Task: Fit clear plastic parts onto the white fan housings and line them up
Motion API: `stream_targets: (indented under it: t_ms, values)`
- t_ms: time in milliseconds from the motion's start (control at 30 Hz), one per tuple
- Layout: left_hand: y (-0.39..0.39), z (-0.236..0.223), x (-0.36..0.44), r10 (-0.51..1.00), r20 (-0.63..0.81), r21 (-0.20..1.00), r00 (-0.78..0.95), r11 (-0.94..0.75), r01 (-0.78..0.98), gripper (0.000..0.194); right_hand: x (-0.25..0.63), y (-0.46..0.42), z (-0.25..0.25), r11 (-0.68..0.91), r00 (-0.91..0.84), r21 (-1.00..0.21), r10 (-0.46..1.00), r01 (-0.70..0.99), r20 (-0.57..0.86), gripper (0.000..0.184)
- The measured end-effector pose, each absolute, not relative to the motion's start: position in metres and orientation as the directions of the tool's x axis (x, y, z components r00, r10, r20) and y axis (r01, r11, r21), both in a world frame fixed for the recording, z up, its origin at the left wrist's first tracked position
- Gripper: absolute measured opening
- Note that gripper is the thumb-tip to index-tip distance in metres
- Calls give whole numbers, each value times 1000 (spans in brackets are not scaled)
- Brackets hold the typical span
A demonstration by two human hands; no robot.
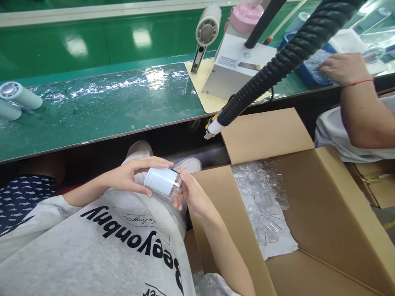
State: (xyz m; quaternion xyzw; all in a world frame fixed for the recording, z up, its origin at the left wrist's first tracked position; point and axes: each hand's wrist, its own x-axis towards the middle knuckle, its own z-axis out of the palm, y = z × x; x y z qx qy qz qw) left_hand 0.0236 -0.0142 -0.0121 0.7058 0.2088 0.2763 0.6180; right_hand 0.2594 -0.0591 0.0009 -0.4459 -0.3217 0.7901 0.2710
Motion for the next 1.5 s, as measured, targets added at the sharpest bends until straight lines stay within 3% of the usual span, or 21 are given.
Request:
stream_targets:
  t_ms: [267, 400, 467, 567, 600, 667, 767, 867, 967, 1067, 1300, 1400, 1500]
  values:
    - [-18, -17, 20, 620, 251, 958, 743, -271, -97, 71, 257, -61, -3, -795, -577, -590, 550, -140, -604, 82]
    - [-23, -8, 20, 666, 192, 964, 720, -266, -11, 62, 260, -64, -7, -730, -652, -680, 549, -68, -523, 92]
    - [-26, -2, 20, 702, 113, 980, 703, -197, 39, 62, 264, -67, -9, -582, -595, -812, 668, -43, -447, 95]
    - [-29, 6, 21, 728, -34, 999, 685, 1, 49, 65, 270, -73, -15, -129, -376, -988, 914, 85, -152, 82]
    - [-30, 7, 20, 723, -79, 997, 686, 69, 43, 66, 271, -74, -17, 62, -334, -986, 943, 158, 5, 78]
    - [-30, 8, 19, 708, -144, 986, 691, 161, 40, 68, 271, -75, -23, 412, -349, -871, 884, 268, 311, 67]
    - [-29, 5, 16, 689, -185, 977, 701, 202, 59, 69, 268, -76, -29, 661, -411, -686, 740, 302, 532, 58]
    - [-28, 3, 11, 666, -156, 981, 729, 188, 38, 76, 264, -79, -27, 555, -369, -794, 812, 249, 452, 61]
    - [-28, 3, 7, 655, -67, 994, 753, 111, -7, 80, 259, -83, -20, 205, -323, -975, 932, 90, 166, 55]
    - [-33, -1, 2, 651, -53, 993, 757, 111, -26, 78, 257, -88, -16, -15, -319, -1000, 947, 27, -23, 48]
    - [-45, -15, -8, 605, -90, 962, 791, 259, -89, 88, 257, -95, -8, 151, -336, -940, 941, 307, 41, 44]
    - [-46, -17, -15, 633, -48, 972, 773, 209, -111, 87, 248, -94, -9, 235, -346, -921, 931, 310, 121, 44]
    - [-43, -18, -22, 645, -12, 969, 764, 196, -151, 90, 236, -90, -12, 273, -305, -921, 934, 277, 185, 60]
